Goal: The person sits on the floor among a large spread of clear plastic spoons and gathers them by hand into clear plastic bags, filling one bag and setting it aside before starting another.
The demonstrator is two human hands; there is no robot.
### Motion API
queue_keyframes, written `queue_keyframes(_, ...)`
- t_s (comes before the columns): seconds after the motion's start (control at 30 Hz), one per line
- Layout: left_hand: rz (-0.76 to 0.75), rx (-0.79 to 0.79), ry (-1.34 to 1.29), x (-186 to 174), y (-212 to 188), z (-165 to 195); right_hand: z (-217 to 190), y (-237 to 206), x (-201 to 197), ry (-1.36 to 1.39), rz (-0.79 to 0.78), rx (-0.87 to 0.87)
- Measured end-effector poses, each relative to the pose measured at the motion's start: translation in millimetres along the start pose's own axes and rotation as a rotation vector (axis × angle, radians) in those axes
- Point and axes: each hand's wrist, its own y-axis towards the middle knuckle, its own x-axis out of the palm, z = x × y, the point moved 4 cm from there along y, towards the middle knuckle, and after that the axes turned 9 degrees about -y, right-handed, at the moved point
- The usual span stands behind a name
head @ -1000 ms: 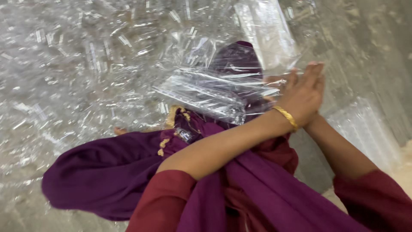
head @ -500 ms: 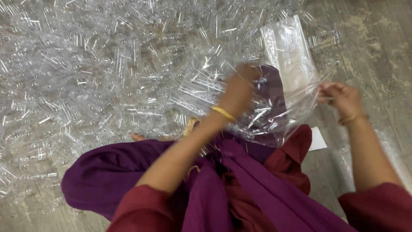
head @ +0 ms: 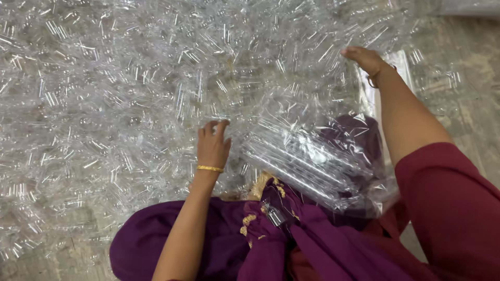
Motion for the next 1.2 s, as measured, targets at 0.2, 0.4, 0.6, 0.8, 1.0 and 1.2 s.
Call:
queue_keyframes(0.2,0.185,0.118,-0.158,-7.4,18.8,-14.7,-99.8,6.2,85.3,-0.268,-0.15,-0.296)
queue_keyframes(0.4,0.385,-0.077,-0.402,-47.9,3.0,-43.2,-140.0,-36.7,214.8,-0.995,-0.159,-0.461)
queue_keyframes(0.6,0.359,-0.417,-1.213,-78.6,-14.1,-69.8,-123.0,-107.7,249.1,-0.681,0.034,-1.156)
queue_keyframes(0.8,0.169,-0.32,-1.226,-87.9,-13.6,-43.1,-56.9,-112.1,204.8,-0.126,0.172,-0.766)
queue_keyframes(1.0,-0.046,-0.338,-0.752,-73.9,-20.8,-37.6,-83.3,-86.5,170.3,-0.618,0.378,-0.734)
queue_keyframes(1.2,-0.262,-0.575,-1.28,-35.8,-6.4,-44.1,-147.0,-104.2,220.4,-0.475,0.088,-0.921)
